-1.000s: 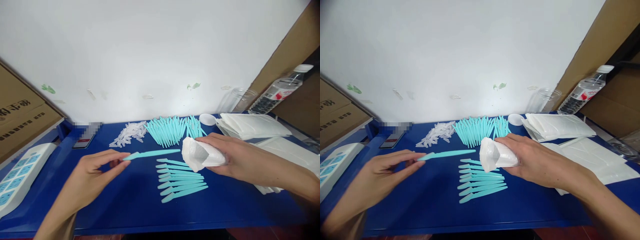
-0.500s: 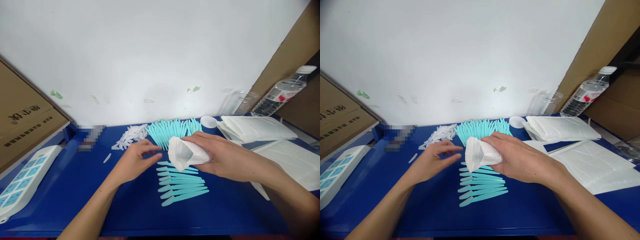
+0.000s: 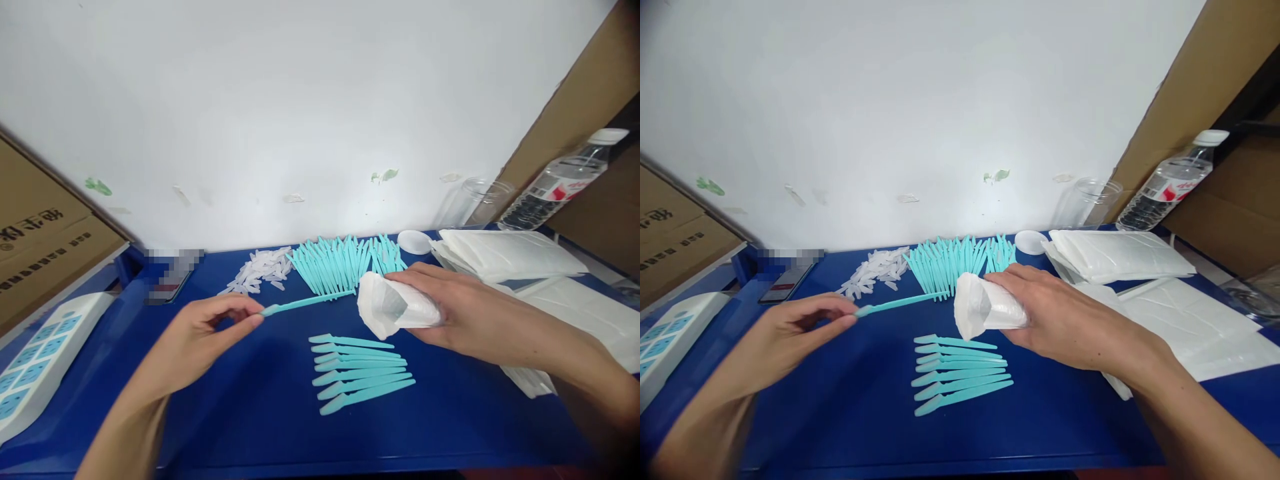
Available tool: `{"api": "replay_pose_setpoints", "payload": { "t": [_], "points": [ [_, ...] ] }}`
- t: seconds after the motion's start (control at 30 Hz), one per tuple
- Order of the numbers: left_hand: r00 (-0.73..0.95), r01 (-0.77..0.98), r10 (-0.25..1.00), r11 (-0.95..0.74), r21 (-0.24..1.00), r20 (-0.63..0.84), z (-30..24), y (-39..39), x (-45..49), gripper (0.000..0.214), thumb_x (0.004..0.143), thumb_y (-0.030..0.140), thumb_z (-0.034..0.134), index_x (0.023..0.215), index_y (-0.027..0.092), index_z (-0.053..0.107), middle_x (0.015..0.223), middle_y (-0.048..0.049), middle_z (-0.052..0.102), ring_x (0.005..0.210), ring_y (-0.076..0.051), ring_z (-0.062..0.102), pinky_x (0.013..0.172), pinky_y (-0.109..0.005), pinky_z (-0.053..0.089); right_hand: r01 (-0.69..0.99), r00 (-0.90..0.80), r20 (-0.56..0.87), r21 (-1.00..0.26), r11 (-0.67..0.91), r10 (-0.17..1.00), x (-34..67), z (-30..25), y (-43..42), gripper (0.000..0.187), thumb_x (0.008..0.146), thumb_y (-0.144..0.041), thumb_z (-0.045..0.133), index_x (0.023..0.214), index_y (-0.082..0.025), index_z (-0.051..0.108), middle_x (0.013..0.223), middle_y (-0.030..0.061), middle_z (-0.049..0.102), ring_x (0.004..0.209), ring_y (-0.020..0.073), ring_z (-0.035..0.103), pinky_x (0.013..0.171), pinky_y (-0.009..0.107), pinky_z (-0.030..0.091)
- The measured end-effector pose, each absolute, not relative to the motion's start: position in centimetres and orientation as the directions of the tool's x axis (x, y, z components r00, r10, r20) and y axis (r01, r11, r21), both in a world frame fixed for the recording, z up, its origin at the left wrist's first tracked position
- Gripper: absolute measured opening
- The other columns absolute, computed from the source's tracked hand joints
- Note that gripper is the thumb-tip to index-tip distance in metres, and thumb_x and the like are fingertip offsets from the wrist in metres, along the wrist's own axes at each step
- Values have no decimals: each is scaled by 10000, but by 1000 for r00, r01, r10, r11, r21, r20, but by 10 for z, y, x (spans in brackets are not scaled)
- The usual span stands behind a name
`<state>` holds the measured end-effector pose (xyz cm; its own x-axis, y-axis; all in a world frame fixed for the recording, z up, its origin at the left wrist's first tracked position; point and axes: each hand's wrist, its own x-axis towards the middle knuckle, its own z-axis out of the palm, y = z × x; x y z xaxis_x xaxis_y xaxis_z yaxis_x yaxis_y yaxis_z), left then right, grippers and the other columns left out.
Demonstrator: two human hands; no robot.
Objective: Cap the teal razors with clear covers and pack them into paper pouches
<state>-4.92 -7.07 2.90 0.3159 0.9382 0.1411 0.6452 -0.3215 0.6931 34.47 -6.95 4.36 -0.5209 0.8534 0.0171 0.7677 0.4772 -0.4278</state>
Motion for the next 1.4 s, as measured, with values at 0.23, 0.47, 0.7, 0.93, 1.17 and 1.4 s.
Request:
{"api": "replay_pose_setpoints", "payload": {
  "t": [0.23,0.47,0.7,0.93,1.17,1.4],
  "points": [
    [501,593,804,-588,550,320,67,-84,6,84,951,280,683,975,276,764,939,13,715,802,-129,638,713,-234,507,707,-578,51,-467,531,814,321,50,-72,482,863,-321,667,1331,-341,554,1127,30,638,1004,241,605,826,363,465],
    [452,619,865,-481,621,220,9,-65,26,232,973,357,646,1156,282,766,1071,-43,683,919,-182,653,773,-306,524,692,-589,55,-480,539,806,314,49,-66,488,835,-246,670,1306,-317,564,1086,30,625,979,229,598,827,353,450],
    [580,693,815,-495,524,3,-30,-58,10,243,1023,329,544,1044,260,777,1123,-52,668,1038,-219,619,874,-350,509,736,-555,10,-459,497,832,325,36,-65,562,839,-263,656,1377,-357,521,1162,40,626,1063,261,587,878,397,468],
    [566,676,824,-475,564,16,-25,-63,10,192,988,352,601,1036,252,758,1125,-55,698,1011,-226,638,833,-330,519,745,-537,24,-455,488,843,332,38,-65,533,839,-275,658,1356,-351,555,1201,52,648,1070,289,605,874,428,486],
    [284,708,950,-298,640,129,16,-82,-45,179,932,417,688,1002,275,770,963,-7,756,844,-190,675,735,-272,515,755,-534,-29,-467,461,845,335,31,-63,530,810,-255,664,1327,-345,588,1154,60,643,1061,298,593,892,457,481],
    [500,596,774,-633,493,389,20,-81,34,196,971,317,652,1115,298,785,1080,-41,719,970,-208,634,872,-353,494,703,-604,-30,-490,515,796,307,31,-63,530,823,-247,658,1341,-314,564,1164,70,613,1086,280,560,933,454,460]
  ]
}}
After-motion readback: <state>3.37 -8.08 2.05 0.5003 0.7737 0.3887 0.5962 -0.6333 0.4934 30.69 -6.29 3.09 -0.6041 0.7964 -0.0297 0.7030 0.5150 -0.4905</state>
